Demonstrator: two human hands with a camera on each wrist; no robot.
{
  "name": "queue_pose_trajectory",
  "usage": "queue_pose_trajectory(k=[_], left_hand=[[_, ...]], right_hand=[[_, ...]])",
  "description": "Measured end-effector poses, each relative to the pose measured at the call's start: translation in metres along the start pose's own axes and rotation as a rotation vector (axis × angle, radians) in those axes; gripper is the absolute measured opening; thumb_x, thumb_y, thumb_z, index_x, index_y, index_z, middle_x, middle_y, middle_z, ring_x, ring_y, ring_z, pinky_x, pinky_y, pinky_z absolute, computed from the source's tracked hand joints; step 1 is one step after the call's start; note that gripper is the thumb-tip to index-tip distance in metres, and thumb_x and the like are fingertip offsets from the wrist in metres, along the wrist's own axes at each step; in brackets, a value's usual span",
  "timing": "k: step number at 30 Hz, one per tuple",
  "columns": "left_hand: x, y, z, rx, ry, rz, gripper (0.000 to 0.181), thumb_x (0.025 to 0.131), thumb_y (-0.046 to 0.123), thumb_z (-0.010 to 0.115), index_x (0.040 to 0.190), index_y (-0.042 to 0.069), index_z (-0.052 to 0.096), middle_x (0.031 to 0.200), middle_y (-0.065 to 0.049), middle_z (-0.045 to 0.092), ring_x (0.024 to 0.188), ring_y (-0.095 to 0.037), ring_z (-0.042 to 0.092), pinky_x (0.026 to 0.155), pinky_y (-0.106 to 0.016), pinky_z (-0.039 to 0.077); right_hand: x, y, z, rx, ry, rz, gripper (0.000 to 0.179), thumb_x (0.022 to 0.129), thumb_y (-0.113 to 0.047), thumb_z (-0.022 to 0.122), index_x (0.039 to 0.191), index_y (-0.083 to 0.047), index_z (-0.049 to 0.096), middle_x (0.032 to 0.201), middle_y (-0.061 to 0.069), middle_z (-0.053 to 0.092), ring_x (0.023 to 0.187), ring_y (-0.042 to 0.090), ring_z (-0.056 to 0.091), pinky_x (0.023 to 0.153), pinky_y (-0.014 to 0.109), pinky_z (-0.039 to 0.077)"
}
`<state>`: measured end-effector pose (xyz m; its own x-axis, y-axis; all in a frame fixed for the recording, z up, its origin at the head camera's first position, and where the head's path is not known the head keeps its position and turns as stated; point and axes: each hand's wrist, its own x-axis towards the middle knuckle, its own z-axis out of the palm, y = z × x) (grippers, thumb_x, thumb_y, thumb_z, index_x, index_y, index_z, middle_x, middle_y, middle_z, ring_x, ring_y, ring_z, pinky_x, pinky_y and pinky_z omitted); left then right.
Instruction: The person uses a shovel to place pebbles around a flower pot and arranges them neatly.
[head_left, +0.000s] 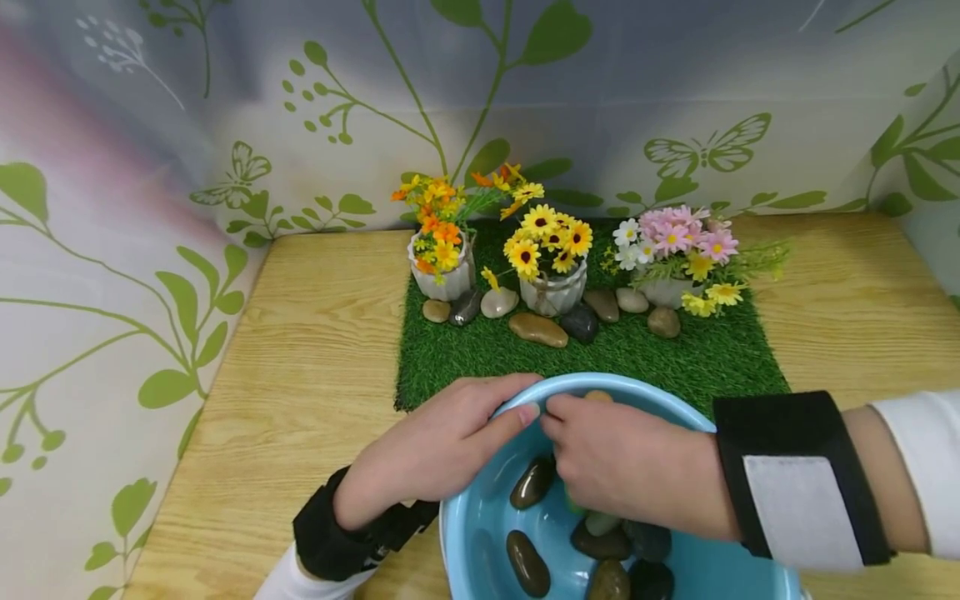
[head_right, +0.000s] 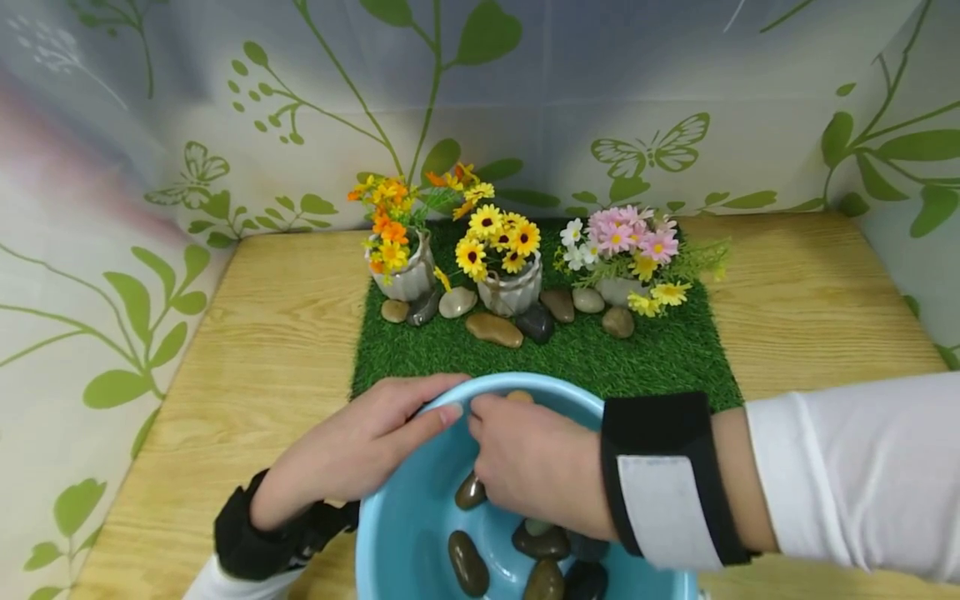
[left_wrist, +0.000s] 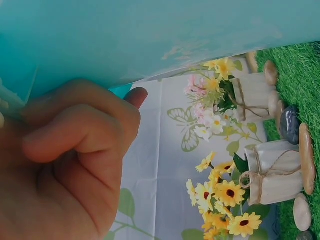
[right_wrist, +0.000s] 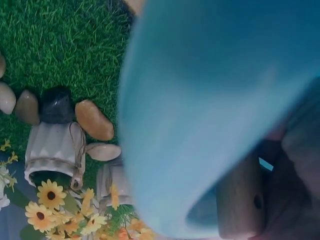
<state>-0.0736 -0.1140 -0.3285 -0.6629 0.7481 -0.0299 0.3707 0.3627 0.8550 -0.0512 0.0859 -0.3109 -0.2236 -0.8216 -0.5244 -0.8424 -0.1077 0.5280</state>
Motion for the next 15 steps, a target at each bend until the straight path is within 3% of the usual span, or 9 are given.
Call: queue_pose_trajectory(k=[5,9,15], left_hand=[[0.000,0.000,0.000,-0.010,-0.005,-0.009,0.030,0.110,0.032,0.039,0.131,0.023,0.057,0.113,0.011,0.064,0.096,-0.003,0.064,0.084,-0.026,0.053],[0.001,0.000,0.000,-0.012,-0.011,-0.013,0.030,0.110,0.034,0.038,0.132,0.023,0.057,0.113,0.010,0.064,0.095,-0.002,0.064,0.083,-0.025,0.053],[0.000,0.001,0.001,-0.029,-0.028,-0.017,0.034,0.110,0.035,0.037,0.137,0.023,0.055,0.120,0.006,0.066,0.102,-0.004,0.065,0.086,-0.025,0.053]], right_hand=[[0.000,0.000,0.001,0.004,0.015,-0.013,0.011,0.092,-0.040,0.069,0.083,-0.034,0.072,0.084,-0.012,0.064,0.078,0.019,0.043,0.076,0.036,0.032],[0.001,-0.002,0.009,0.067,0.039,-0.024,0.012,0.092,-0.041,0.069,0.082,-0.035,0.072,0.086,-0.014,0.065,0.079,0.017,0.043,0.076,0.034,0.032],[-0.002,-0.015,0.030,0.297,0.098,-0.031,0.011,0.088,-0.041,0.073,0.077,-0.040,0.069,0.081,-0.019,0.062,0.076,0.009,0.047,0.070,0.030,0.034]])
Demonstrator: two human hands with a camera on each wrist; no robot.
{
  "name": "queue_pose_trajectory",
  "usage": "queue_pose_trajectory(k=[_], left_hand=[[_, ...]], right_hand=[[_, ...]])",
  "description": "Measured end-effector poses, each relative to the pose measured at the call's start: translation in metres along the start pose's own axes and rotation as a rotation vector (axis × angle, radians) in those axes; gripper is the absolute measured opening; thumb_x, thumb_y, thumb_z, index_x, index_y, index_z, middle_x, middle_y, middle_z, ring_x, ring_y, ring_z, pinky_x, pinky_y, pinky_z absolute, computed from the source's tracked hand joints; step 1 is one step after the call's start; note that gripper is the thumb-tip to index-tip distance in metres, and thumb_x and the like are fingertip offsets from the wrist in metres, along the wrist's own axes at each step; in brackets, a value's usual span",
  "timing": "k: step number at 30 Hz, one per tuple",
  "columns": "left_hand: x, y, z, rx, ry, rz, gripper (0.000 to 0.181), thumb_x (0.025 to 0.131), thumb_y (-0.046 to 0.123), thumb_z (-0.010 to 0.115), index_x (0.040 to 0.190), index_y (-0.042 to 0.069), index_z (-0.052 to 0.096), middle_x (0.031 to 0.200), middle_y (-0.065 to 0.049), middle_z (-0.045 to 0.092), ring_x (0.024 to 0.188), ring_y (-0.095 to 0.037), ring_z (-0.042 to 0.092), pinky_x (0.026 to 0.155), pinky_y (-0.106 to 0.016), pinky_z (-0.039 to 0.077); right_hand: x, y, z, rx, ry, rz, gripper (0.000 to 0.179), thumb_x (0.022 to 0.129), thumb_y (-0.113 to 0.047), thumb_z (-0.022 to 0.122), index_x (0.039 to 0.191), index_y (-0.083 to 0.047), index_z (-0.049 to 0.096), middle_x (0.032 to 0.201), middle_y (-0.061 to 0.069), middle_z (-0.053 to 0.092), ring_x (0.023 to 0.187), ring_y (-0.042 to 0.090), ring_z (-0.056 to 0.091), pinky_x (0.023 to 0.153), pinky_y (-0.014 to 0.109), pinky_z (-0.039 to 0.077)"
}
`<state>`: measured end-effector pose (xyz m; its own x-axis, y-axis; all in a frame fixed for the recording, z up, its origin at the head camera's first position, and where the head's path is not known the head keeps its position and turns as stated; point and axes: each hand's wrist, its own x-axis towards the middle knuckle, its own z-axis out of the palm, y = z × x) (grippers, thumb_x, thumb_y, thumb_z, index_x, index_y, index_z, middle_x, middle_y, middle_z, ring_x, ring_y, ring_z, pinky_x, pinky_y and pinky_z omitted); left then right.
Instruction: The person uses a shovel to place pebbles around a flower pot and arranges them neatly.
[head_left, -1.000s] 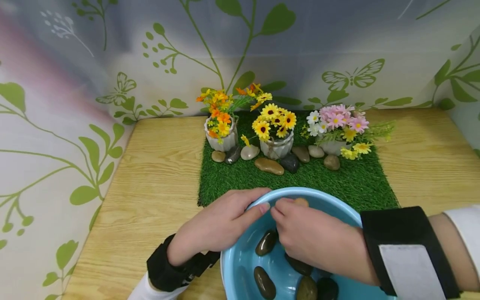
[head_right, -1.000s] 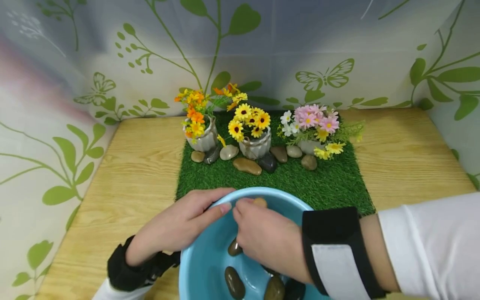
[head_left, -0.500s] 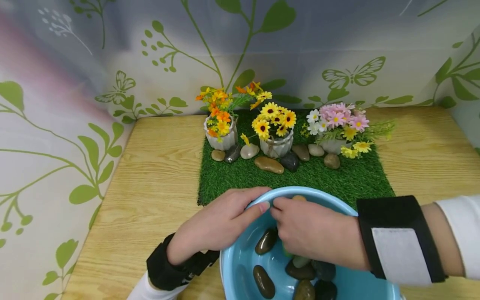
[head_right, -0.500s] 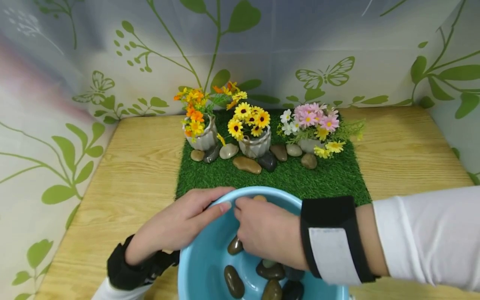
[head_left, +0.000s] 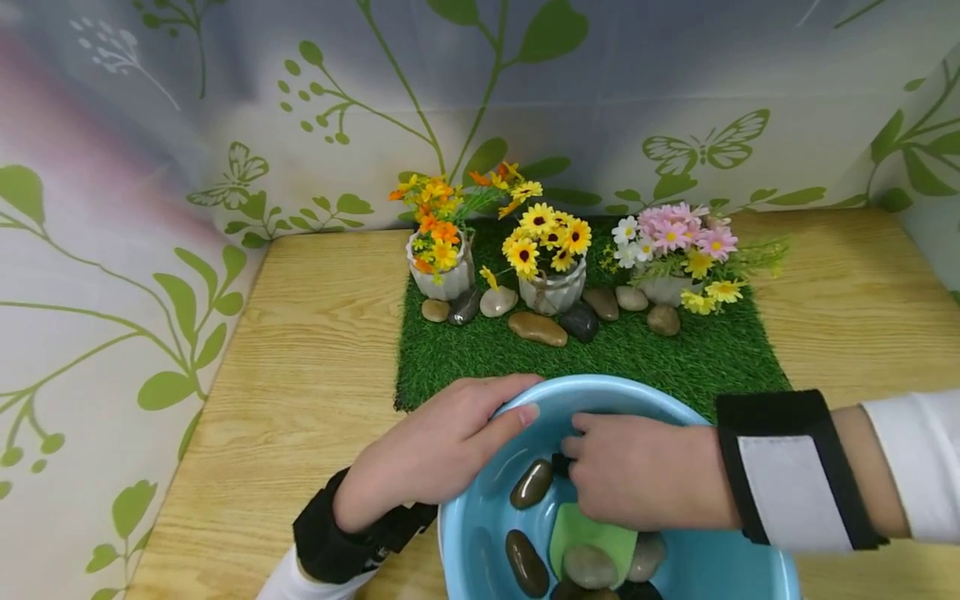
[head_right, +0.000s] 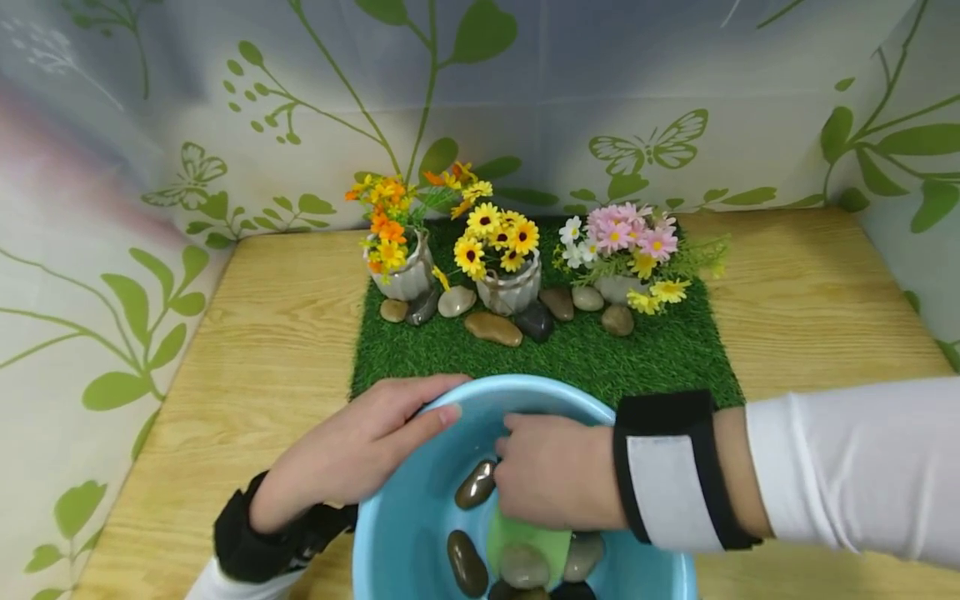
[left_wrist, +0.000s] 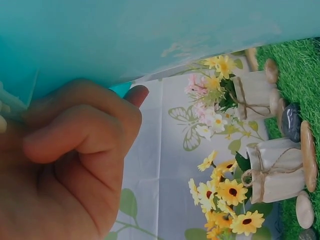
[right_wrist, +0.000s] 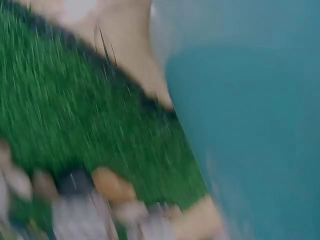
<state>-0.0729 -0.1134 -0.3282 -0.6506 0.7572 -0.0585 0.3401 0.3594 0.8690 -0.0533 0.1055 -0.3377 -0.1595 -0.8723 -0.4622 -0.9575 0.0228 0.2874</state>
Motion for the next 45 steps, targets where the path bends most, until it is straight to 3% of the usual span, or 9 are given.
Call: queue_pose_trajectory(k=[4,10,14,23,31,39,45], left_hand=[[-0.001,0.001,0.000,0.016,-0.001,0.000,0.036,0.110,0.037,0.036,0.139,0.023,0.054,0.123,0.006,0.065,0.108,-0.004,0.063,0.091,-0.025,0.051],[-0.001,0.002,-0.001,0.039,0.010,0.004,0.037,0.110,0.036,0.037,0.139,0.021,0.054,0.123,0.006,0.065,0.109,-0.005,0.063,0.092,-0.026,0.050],[0.000,0.002,0.000,0.037,0.008,0.008,0.036,0.110,0.035,0.037,0.138,0.022,0.055,0.123,0.006,0.065,0.109,-0.005,0.063,0.092,-0.026,0.050],[-0.001,0.002,0.000,0.060,0.009,0.003,0.037,0.110,0.036,0.036,0.140,0.022,0.054,0.124,0.008,0.064,0.111,-0.003,0.061,0.095,-0.026,0.049],[-0.001,0.003,0.001,0.056,0.008,-0.010,0.037,0.110,0.035,0.036,0.140,0.020,0.053,0.125,0.004,0.065,0.110,-0.005,0.063,0.092,-0.025,0.051],[0.000,0.003,0.001,0.054,0.006,-0.017,0.036,0.110,0.034,0.037,0.139,0.020,0.053,0.122,0.006,0.065,0.106,-0.002,0.063,0.090,-0.025,0.051],[-0.001,0.003,0.001,0.042,0.006,-0.013,0.034,0.110,0.032,0.038,0.136,0.019,0.055,0.118,0.002,0.067,0.102,-0.007,0.066,0.085,-0.025,0.053]], right_hand=[[-0.005,-0.002,0.009,0.166,0.031,0.005,0.011,0.087,-0.039,0.075,0.078,-0.037,0.069,0.082,-0.020,0.061,0.078,0.005,0.050,0.070,0.028,0.038],[-0.009,0.007,0.009,0.383,0.102,-0.035,0.019,0.086,-0.029,0.076,0.074,-0.033,0.063,0.080,-0.022,0.057,0.075,0.004,0.043,0.071,0.029,0.035],[-0.012,0.012,0.008,0.477,0.124,-0.053,0.022,0.082,-0.027,0.079,0.071,-0.033,0.061,0.078,-0.023,0.054,0.075,0.003,0.043,0.073,0.028,0.035],[-0.021,0.019,-0.001,0.598,0.146,-0.049,0.018,0.084,-0.021,0.079,0.081,-0.032,0.065,0.081,-0.025,0.056,0.075,0.000,0.043,0.069,0.024,0.032],[-0.038,0.024,-0.012,0.631,0.186,-0.016,0.014,0.092,-0.020,0.073,0.090,-0.030,0.064,0.083,-0.023,0.053,0.077,0.000,0.043,0.069,0.025,0.034],[-0.056,0.021,-0.013,0.651,0.311,0.004,0.012,0.095,-0.019,0.071,0.096,-0.030,0.064,0.088,-0.024,0.052,0.078,-0.001,0.041,0.067,0.023,0.033],[-0.065,0.017,-0.015,0.674,0.388,0.012,0.012,0.094,-0.021,0.071,0.101,-0.028,0.065,0.092,-0.025,0.052,0.080,-0.002,0.042,0.070,0.020,0.039]])
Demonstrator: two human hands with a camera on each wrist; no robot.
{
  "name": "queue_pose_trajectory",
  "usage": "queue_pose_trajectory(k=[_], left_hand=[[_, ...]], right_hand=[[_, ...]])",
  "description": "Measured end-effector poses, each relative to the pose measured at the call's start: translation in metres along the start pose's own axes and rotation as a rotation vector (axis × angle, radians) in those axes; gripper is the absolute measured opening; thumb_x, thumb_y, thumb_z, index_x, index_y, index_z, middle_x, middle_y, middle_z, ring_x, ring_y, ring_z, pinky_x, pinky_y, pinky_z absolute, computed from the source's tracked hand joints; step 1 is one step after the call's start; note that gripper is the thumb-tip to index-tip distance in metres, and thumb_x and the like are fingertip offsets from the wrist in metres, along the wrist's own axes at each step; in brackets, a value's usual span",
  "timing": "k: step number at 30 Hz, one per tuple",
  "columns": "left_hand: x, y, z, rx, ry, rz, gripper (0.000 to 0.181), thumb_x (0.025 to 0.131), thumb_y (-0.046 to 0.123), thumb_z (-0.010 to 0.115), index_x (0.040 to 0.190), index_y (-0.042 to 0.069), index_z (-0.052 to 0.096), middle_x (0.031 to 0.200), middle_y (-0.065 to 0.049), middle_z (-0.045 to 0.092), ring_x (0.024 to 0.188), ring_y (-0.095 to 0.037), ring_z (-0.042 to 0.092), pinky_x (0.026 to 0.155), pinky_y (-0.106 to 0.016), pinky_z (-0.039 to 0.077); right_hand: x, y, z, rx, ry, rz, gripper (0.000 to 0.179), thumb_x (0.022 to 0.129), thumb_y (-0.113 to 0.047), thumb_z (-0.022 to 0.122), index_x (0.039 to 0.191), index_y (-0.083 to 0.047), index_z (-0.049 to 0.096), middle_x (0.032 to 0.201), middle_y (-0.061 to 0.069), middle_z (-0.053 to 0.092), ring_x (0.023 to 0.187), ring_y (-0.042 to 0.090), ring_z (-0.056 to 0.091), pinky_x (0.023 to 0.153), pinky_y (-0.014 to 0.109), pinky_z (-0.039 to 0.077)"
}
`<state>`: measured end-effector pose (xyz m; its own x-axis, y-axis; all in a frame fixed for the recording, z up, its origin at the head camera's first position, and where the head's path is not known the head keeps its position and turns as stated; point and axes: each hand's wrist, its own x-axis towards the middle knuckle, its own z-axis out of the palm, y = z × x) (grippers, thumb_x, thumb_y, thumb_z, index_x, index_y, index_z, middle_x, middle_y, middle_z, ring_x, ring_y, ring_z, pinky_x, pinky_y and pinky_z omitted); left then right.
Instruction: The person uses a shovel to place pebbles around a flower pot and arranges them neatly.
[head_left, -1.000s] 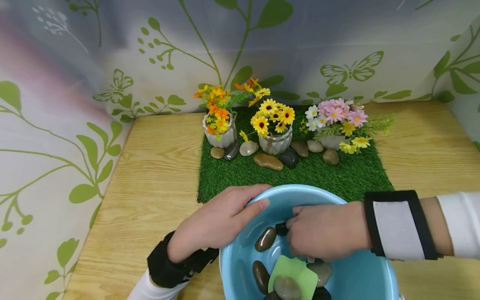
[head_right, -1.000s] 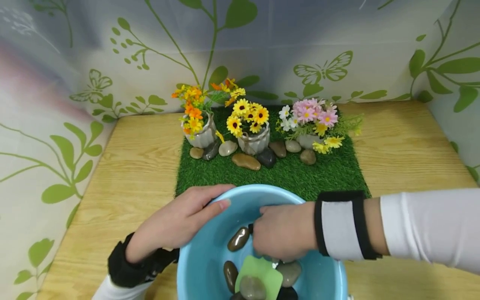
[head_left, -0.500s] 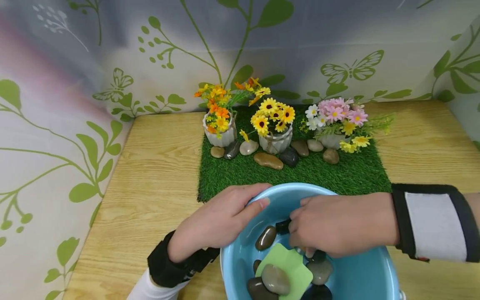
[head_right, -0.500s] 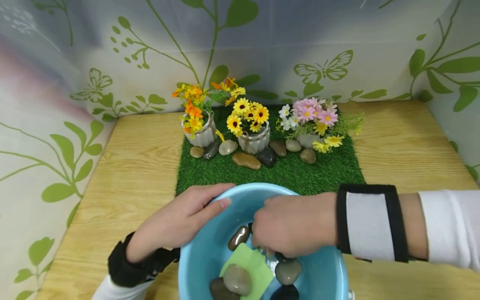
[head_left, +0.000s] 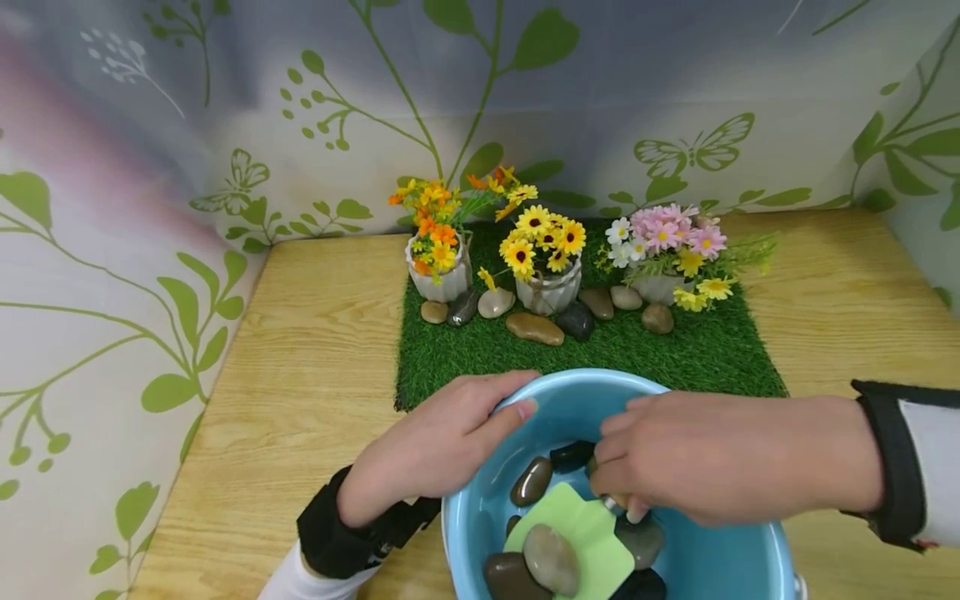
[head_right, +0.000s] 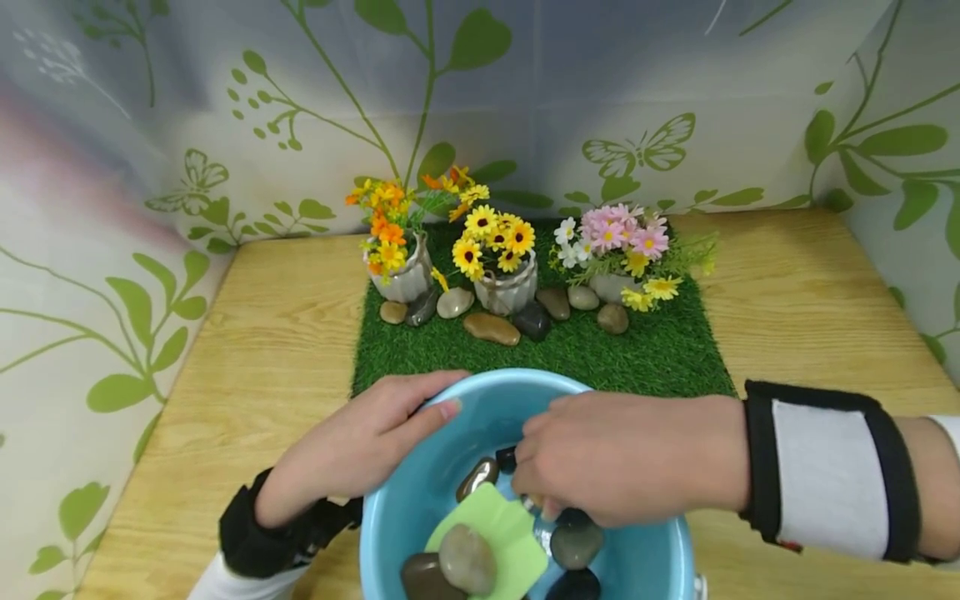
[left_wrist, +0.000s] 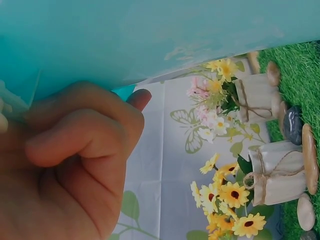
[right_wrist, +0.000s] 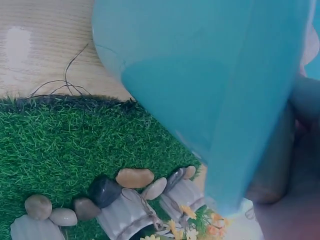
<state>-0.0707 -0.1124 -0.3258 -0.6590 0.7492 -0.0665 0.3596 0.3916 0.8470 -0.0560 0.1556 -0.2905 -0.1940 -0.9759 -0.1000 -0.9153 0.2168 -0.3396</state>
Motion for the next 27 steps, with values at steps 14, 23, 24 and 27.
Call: queue_pose_trajectory(k=[14,23,24,27], left_hand=[[0.000,-0.001,0.000,-0.002,-0.011,-0.007,0.036,0.110,0.037,0.037,0.139,0.023,0.053,0.118,0.007,0.066,0.103,-0.002,0.065,0.089,-0.025,0.052],[0.000,-0.001,-0.001,0.022,0.005,0.000,0.038,0.110,0.035,0.036,0.143,0.023,0.051,0.124,0.009,0.064,0.110,-0.003,0.062,0.095,-0.026,0.049],[0.000,-0.001,-0.001,0.022,0.006,0.000,0.038,0.110,0.035,0.036,0.142,0.022,0.051,0.123,0.009,0.064,0.109,-0.002,0.062,0.095,-0.026,0.049],[0.000,-0.001,0.000,0.005,-0.007,-0.007,0.038,0.110,0.034,0.036,0.144,0.021,0.050,0.124,0.007,0.065,0.109,-0.004,0.062,0.095,-0.026,0.049]], right_hand=[[-0.038,0.006,-0.013,0.067,0.167,0.095,0.011,0.102,-0.033,0.056,0.113,-0.034,0.057,0.097,-0.030,0.048,0.085,-0.008,0.047,0.076,0.020,0.044],[-0.083,0.029,-0.020,0.035,0.257,0.204,0.034,0.095,-0.016,0.069,0.120,-0.036,0.058,0.098,-0.028,0.049,0.081,-0.007,0.046,0.067,0.013,0.037],[-0.091,0.035,-0.019,0.023,0.262,0.217,0.035,0.094,-0.014,0.070,0.122,-0.033,0.059,0.099,-0.027,0.049,0.081,-0.007,0.046,0.066,0.013,0.037],[-0.115,0.052,-0.009,-0.037,0.301,0.266,0.029,0.095,-0.017,0.069,0.123,-0.024,0.064,0.099,-0.022,0.054,0.079,-0.007,0.045,0.065,0.013,0.035]])
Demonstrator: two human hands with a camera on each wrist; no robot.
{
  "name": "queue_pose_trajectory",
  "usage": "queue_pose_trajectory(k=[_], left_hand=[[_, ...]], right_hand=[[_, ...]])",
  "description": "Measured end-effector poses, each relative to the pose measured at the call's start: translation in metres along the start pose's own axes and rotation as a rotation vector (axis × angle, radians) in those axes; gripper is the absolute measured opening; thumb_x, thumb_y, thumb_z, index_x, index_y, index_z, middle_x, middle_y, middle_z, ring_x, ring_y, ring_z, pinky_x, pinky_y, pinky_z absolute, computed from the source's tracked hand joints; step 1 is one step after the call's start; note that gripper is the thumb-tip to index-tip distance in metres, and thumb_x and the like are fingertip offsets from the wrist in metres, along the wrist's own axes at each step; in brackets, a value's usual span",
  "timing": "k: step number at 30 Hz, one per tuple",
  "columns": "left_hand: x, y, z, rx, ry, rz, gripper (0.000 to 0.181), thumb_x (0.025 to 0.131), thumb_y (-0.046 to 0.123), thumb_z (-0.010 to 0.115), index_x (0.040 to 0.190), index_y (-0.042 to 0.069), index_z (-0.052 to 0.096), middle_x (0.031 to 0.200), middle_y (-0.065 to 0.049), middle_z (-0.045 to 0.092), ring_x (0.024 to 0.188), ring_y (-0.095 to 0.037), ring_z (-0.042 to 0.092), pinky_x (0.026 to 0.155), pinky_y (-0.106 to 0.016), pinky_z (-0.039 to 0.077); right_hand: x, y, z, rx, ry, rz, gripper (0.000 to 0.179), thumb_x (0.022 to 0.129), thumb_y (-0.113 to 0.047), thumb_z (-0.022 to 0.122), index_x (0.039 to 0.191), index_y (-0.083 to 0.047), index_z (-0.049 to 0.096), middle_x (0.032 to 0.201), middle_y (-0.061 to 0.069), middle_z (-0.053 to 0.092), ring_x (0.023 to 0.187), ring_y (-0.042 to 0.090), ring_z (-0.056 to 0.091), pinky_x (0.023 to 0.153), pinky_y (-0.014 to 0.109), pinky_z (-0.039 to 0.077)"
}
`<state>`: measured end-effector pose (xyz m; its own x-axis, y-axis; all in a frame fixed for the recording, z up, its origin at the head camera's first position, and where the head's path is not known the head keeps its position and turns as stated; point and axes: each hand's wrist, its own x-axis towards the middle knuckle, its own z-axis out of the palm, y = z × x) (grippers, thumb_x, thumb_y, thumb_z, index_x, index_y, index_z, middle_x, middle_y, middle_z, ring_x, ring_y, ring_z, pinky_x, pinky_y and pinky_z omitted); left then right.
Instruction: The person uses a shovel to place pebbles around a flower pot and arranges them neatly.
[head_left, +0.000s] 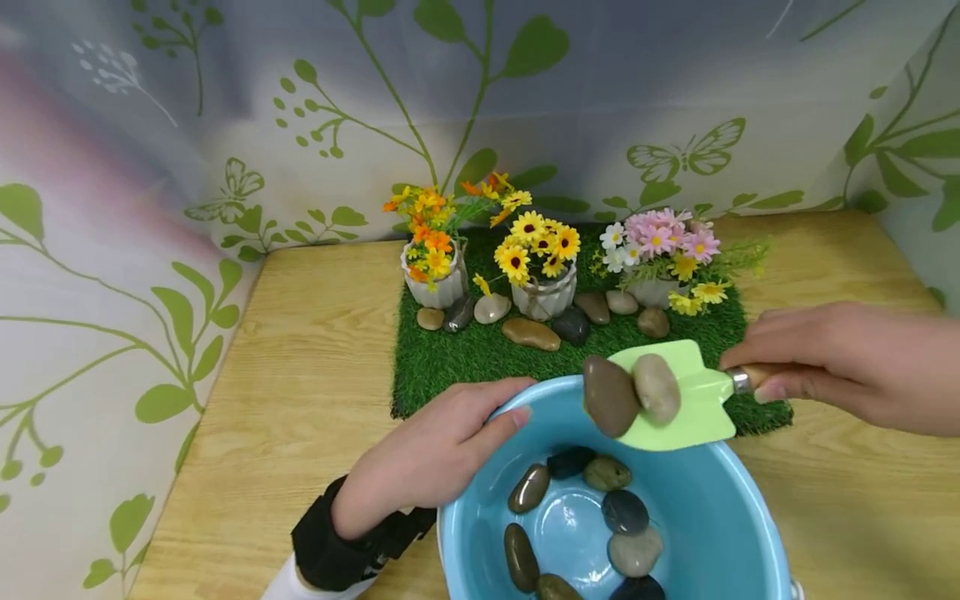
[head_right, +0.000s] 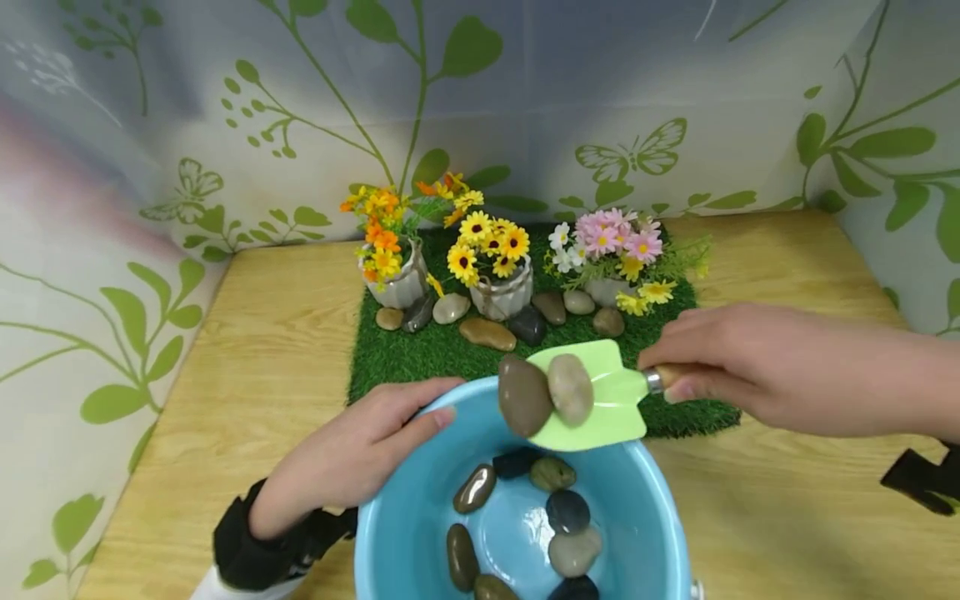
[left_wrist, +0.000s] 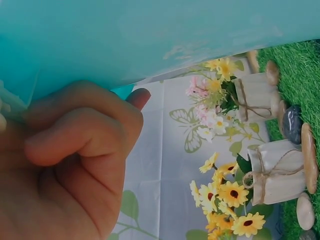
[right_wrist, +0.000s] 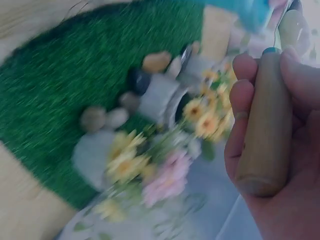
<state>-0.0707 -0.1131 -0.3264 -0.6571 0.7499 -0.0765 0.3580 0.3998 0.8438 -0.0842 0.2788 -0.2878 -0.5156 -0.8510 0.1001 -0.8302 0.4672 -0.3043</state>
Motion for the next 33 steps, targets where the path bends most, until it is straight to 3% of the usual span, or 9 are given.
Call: queue_pose_trajectory(k=[5,9,18,26,33], left_hand=[[-0.002,-0.001,0.001,0.000,-0.002,-0.004,0.039,0.110,0.035,0.036,0.145,0.021,0.049,0.123,0.006,0.065,0.110,-0.005,0.062,0.096,-0.026,0.049],[-0.002,-0.002,0.001,-0.003,0.004,0.001,0.038,0.110,0.035,0.036,0.144,0.022,0.049,0.122,0.006,0.066,0.109,-0.005,0.063,0.095,-0.026,0.049],[-0.001,-0.003,0.001,-0.031,-0.004,0.000,0.038,0.110,0.035,0.036,0.144,0.023,0.049,0.125,0.004,0.065,0.110,-0.006,0.063,0.094,-0.025,0.050],[-0.002,-0.003,0.001,-0.025,0.005,0.005,0.038,0.110,0.036,0.036,0.143,0.023,0.051,0.123,0.009,0.064,0.109,-0.001,0.061,0.094,-0.026,0.049],[-0.002,-0.003,0.001,-0.035,-0.001,0.017,0.037,0.110,0.035,0.036,0.143,0.023,0.050,0.125,0.006,0.065,0.110,-0.001,0.061,0.095,-0.026,0.049]], right_hand=[[-0.028,0.029,0.010,-0.108,0.097,0.116,0.025,0.090,-0.016,0.074,0.115,-0.015,0.070,0.098,-0.016,0.060,0.075,-0.008,0.045,0.060,0.014,0.034],[-0.042,0.045,0.019,-0.150,0.109,0.254,0.026,0.084,-0.010,0.079,0.109,-0.011,0.073,0.095,-0.015,0.064,0.076,-0.008,0.052,0.058,0.018,0.042],[-0.059,0.075,0.039,-0.160,-0.065,0.563,0.024,0.086,-0.009,0.077,0.108,-0.001,0.073,0.093,-0.005,0.070,0.077,0.002,0.062,0.063,0.030,0.053],[-0.064,0.109,0.052,-0.093,-0.189,0.627,0.027,0.094,-0.010,0.069,0.116,0.006,0.068,0.101,0.004,0.071,0.085,0.021,0.068,0.074,0.043,0.055],[-0.060,0.123,0.069,0.019,-0.251,0.615,0.025,0.097,-0.011,0.065,0.118,0.003,0.068,0.111,0.006,0.069,0.093,0.022,0.068,0.076,0.039,0.056]])
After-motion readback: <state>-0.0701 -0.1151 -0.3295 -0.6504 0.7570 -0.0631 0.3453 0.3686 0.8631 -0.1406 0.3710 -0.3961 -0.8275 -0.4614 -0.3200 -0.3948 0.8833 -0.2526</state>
